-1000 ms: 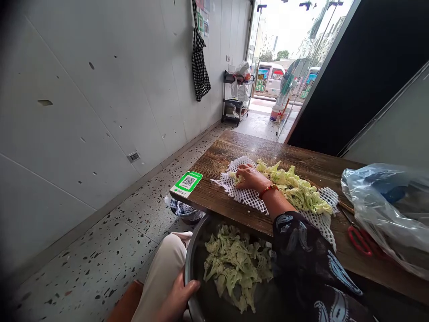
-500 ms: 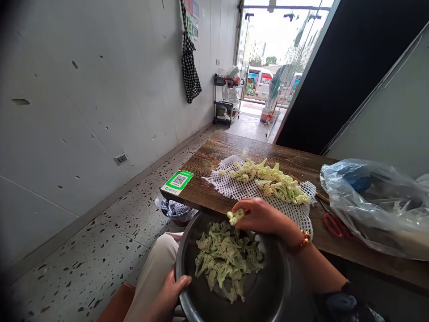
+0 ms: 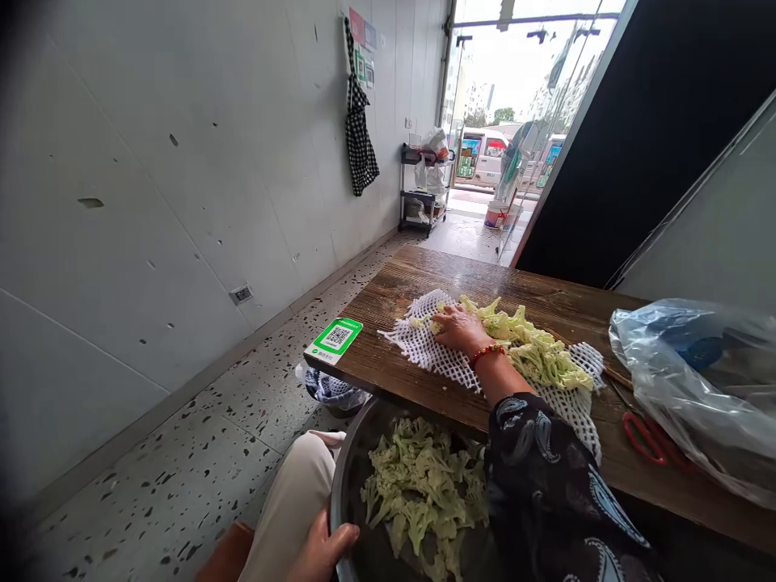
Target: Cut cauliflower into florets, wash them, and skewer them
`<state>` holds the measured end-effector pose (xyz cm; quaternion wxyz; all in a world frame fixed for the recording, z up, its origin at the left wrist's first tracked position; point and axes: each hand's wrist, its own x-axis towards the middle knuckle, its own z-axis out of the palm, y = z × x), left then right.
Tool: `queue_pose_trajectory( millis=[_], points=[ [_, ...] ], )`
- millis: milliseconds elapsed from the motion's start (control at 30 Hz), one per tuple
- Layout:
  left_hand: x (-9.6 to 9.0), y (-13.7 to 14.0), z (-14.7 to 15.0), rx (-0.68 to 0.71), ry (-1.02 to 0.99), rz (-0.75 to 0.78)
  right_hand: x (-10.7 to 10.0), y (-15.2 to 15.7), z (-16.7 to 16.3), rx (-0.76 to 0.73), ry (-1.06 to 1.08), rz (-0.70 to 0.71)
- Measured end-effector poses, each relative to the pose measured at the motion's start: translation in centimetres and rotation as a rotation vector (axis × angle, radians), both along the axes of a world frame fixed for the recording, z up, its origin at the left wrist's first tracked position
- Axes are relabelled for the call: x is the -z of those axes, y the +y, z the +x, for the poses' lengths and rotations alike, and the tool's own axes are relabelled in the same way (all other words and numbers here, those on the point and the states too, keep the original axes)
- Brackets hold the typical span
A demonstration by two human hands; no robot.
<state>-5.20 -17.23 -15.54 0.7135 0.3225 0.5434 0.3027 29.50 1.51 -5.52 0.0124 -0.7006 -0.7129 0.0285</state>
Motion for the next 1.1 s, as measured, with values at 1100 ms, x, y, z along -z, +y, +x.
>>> queue_pose_trajectory(
  millis=[1100],
  points=[
    [-2.1,0.5,0.4,0.059,0.063,-0.027,1.0,2.2,-4.9,0.170,0.442,0.189]
  ],
)
